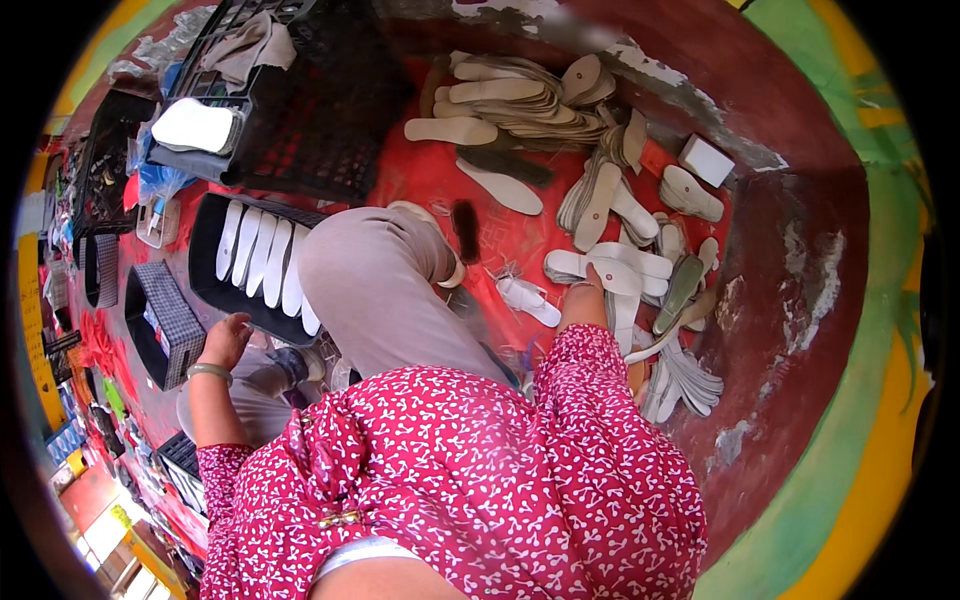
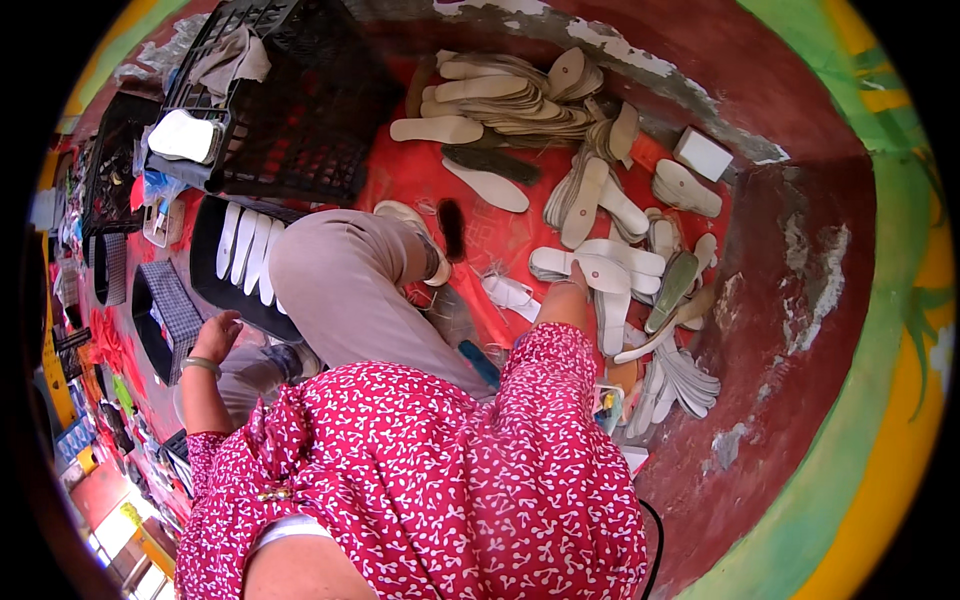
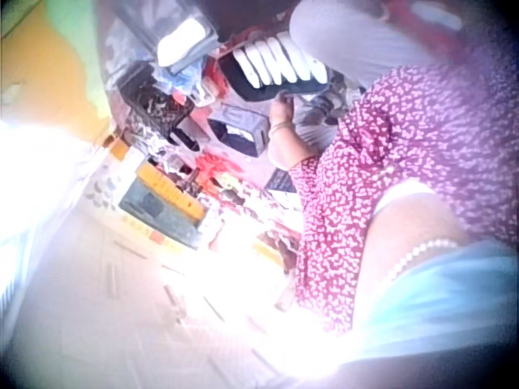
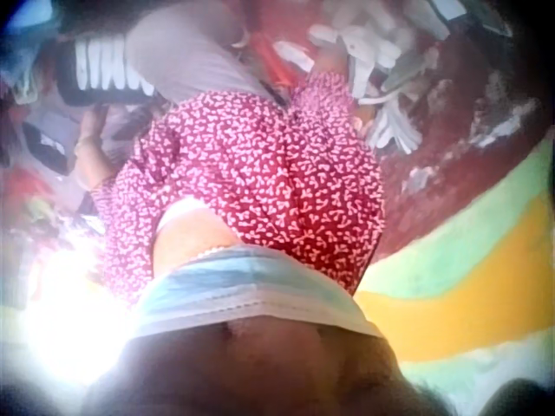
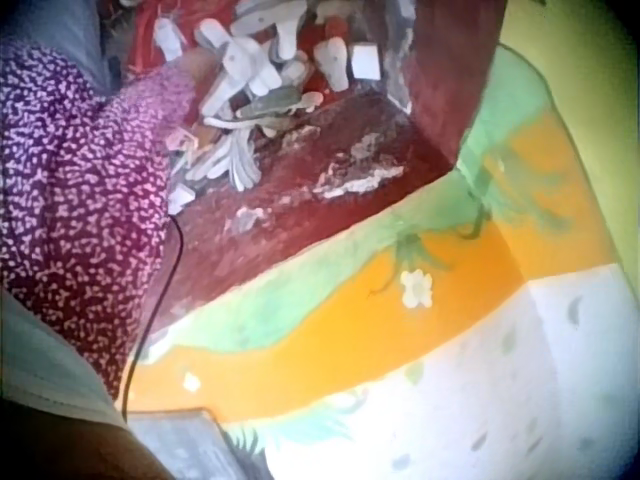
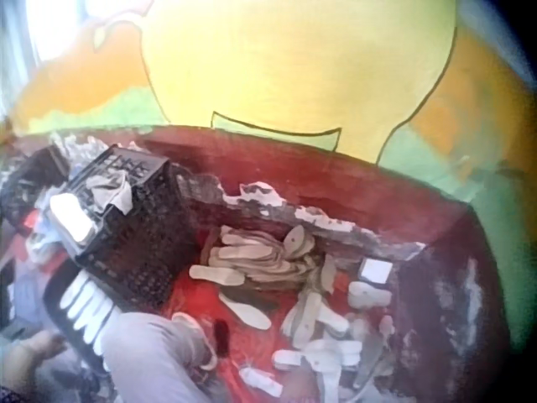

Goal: The person handles shoe insoles, wipes some with a cloth, and places them into a black bin.

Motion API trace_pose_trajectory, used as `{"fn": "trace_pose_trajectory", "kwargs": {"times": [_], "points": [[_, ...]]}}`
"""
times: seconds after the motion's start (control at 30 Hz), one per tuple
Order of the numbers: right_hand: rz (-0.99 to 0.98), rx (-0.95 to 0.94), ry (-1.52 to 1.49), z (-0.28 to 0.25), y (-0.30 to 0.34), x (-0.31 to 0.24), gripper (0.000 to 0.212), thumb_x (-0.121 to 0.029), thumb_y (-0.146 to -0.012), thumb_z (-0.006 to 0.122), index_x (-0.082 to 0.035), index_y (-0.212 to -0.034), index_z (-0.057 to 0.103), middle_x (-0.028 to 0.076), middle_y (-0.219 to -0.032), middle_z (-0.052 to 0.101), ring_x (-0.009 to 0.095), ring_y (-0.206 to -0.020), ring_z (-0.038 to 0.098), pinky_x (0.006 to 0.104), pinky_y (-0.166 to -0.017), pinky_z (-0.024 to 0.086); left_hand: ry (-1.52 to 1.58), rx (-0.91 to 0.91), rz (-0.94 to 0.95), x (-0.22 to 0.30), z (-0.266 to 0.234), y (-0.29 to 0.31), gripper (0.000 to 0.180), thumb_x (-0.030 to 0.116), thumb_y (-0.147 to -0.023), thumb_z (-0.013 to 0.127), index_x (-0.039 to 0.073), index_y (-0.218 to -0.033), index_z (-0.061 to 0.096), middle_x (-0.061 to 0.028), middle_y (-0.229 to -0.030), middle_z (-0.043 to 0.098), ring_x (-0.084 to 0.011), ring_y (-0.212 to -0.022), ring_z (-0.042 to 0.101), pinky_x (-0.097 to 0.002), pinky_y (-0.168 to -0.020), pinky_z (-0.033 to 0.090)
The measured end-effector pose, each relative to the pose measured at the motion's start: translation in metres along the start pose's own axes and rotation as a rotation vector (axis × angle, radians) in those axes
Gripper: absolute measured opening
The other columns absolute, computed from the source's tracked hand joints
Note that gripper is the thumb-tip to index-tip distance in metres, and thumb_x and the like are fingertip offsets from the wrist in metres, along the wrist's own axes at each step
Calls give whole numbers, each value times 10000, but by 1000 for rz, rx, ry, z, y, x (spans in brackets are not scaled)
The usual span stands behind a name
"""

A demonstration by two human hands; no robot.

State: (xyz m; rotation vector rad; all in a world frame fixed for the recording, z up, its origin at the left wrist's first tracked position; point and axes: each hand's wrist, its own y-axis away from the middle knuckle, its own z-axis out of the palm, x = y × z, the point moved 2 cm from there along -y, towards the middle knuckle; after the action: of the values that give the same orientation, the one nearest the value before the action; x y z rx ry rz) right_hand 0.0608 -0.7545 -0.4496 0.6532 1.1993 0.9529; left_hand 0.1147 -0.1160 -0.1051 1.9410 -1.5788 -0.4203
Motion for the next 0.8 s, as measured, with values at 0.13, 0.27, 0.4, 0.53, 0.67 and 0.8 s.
{"fn": "trace_pose_trajectory", "kwargs": {"times": [0.13,0.27,0.4,0.53,0.67,0.8], "points": [[-130,-45,80,-9,4,-15,429,-266,-847,587,-36,-1197,496,111,-1157,582,304,-1052,567,462,-904,451,-13,17,53,5,5,-5,320,161,-831,601,34,-1124,575,-186,-975,651,-326,-928,623,-379,-826,483],[18,-391,-131,46,110,-42,424,-264,-836,593,-50,-1190,500,106,-1126,589,303,-1029,564,465,-916,439,43,58,99,20,1,15,319,159,-828,603,23,-1116,581,-200,-983,644,-330,-930,622,-377,-821,482],[-20,-793,-51,112,196,-74,443,-277,-825,608,-41,-1181,493,120,-1100,590,310,-1018,561,486,-910,440,76,149,220,33,-13,25,314,150,-815,599,4,-1093,587,-212,-983,637,-342,-940,611,-375,-825,474],[-94,-1222,359,203,340,-69,544,-322,-802,634,17,-1193,468,177,-1030,597,327,-916,601,430,-837,493,143,349,306,49,-38,54,299,167,-812,600,12,-1067,609,-197,-1009,626,-341,-954,595,-382,-829,468],[-40,-1609,704,258,468,-14,527,-331,-846,582,73,-1163,464,166,-941,623,264,-826,632,355,-753,523,687,329,551,77,-72,83,373,219,-881,583,22,-1196,549,-123,-1164,585,-205,-1075,543,-312,-904,424],[96,-1781,1079,270,547,88,330,-196,-849,624,25,-1087,567,54,-947,621,128,-823,593,262,-734,486,1582,174,941,95,-83,114,806,483,-799,631,6,-1369,319,-125,-1355,411,-227,-1250,401,-371,-1056,288]]}}
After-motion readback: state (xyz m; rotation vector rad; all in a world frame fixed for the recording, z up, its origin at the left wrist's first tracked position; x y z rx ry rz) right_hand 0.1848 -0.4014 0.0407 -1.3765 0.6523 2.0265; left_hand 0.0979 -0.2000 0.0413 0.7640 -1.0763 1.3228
